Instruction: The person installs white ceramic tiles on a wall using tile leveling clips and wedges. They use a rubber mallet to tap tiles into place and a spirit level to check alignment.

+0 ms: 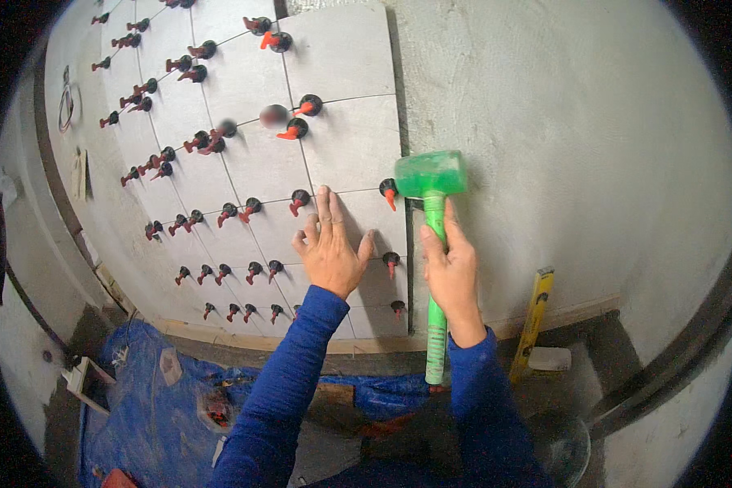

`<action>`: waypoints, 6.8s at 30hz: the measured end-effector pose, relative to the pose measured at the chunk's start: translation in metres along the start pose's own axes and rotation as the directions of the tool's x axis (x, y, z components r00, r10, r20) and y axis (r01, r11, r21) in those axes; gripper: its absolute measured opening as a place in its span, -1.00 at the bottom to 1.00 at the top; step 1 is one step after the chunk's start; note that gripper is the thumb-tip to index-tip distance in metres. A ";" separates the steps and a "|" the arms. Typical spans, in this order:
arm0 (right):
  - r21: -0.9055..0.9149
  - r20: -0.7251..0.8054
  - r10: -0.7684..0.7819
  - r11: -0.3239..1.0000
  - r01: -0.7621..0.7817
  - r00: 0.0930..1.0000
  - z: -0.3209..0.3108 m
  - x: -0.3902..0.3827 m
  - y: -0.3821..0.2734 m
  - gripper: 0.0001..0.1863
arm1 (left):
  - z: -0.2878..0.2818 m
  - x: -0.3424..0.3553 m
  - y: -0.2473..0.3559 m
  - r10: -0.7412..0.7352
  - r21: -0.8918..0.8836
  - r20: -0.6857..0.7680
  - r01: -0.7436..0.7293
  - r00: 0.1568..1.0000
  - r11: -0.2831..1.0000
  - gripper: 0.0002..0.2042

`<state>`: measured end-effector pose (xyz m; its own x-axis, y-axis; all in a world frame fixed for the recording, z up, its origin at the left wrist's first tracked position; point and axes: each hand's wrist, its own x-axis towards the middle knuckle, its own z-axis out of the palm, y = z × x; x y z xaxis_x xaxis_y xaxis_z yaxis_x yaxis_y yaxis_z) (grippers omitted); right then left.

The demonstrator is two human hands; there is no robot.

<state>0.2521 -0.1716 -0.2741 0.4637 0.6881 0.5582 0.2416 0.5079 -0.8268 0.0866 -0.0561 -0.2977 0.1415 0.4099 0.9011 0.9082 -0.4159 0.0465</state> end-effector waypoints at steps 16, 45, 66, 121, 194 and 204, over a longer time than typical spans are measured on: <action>0.075 -0.034 -0.018 0.997 0.021 0.999 0.002 -0.017 -0.020 -0.33 | 0.001 -0.001 0.003 -0.034 -0.033 0.012 0.035 0.999 0.999 -0.03; -0.007 0.049 0.024 1.000 -0.024 0.999 -0.005 0.005 0.002 -0.31 | -0.001 -0.002 0.017 -0.064 -0.056 0.012 0.065 0.998 0.996 -0.03; -0.738 0.430 -0.662 0.135 0.661 0.615 -0.001 0.041 -0.083 -0.23 | -0.001 0.000 0.013 -0.069 -0.086 0.034 0.071 0.997 0.994 -0.06; 0.059 0.030 0.055 0.997 -0.057 0.998 0.004 -0.003 0.007 -0.31 | 0.006 0.004 0.023 0.024 -0.077 0.008 -0.023 1.000 0.997 -0.11; 0.012 0.016 0.140 0.990 -0.140 0.990 0.007 -0.003 0.000 -0.33 | 0.009 0.005 0.008 0.060 -0.079 -0.016 -0.061 0.998 0.995 -0.18; 0.060 0.047 0.034 0.998 -0.037 0.998 0.001 -0.001 -0.001 -0.35 | 0.010 0.005 0.008 0.046 -0.099 0.008 -0.045 0.999 0.994 -0.18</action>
<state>0.2511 -0.1720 -0.2740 0.4309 0.7286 0.5324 0.1731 0.5123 -0.8412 0.0985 -0.0495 -0.2974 0.1863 0.3972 0.8986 0.8578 -0.5118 0.0484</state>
